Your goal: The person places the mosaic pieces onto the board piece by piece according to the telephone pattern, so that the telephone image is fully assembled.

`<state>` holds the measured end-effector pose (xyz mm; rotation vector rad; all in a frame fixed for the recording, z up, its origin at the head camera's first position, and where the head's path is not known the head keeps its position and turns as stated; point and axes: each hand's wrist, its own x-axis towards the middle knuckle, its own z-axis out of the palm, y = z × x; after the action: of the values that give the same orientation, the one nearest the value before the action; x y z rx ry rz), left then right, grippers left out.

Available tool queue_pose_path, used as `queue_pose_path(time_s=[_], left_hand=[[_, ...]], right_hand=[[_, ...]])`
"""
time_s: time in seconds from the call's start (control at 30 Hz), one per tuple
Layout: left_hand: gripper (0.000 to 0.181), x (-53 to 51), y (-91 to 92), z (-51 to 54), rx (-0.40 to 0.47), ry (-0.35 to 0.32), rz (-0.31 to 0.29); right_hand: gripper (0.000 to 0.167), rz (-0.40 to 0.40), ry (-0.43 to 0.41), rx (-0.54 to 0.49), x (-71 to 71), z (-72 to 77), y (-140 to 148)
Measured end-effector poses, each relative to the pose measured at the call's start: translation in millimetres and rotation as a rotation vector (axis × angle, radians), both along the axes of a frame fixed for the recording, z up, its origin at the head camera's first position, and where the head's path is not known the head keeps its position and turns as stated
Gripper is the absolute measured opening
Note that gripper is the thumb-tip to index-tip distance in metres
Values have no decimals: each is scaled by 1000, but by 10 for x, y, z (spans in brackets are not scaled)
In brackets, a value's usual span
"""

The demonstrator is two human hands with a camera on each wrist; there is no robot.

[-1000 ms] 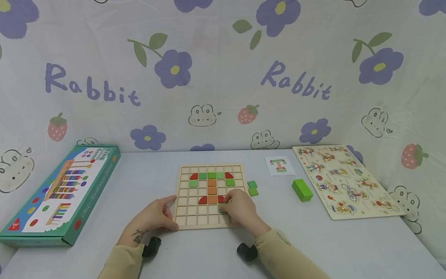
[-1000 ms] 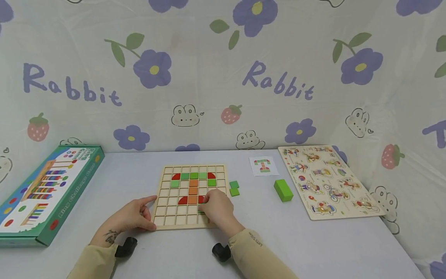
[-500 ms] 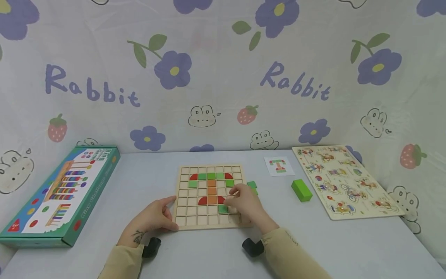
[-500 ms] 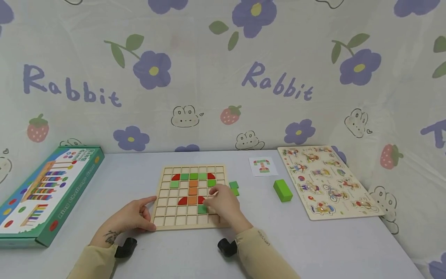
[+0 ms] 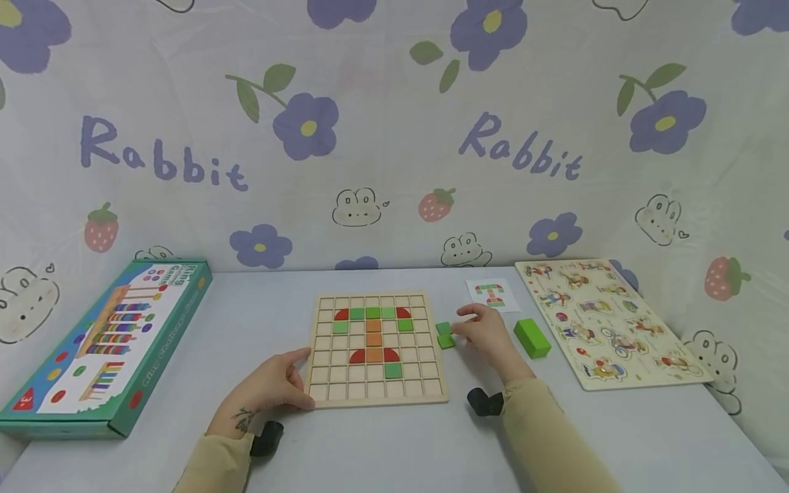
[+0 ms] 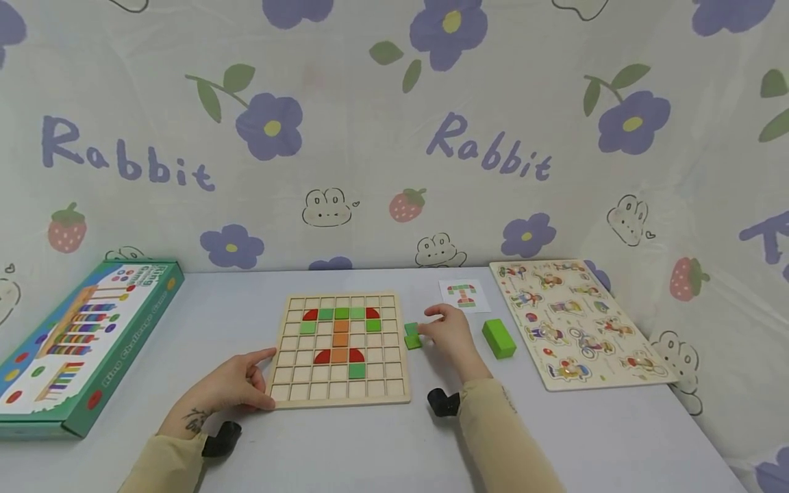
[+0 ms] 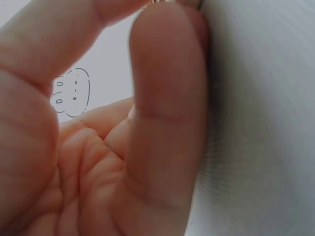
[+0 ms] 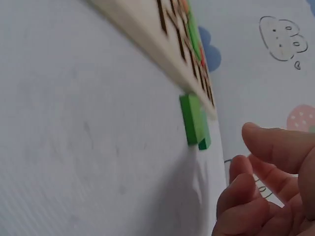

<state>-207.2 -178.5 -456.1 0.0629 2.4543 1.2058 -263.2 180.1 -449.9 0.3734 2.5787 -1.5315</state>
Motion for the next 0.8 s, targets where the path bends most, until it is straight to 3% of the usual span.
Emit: queue_pose_path(time_s=[0.47,0.8], left_hand=[[98,-12,-9,-20,5,6,-7],[97,-7,-4,-9,9,1,-5]], right_hand=[[35,160,-84,420,-145,-17,-140],[22,163,-54,474,-168,-1,-159]])
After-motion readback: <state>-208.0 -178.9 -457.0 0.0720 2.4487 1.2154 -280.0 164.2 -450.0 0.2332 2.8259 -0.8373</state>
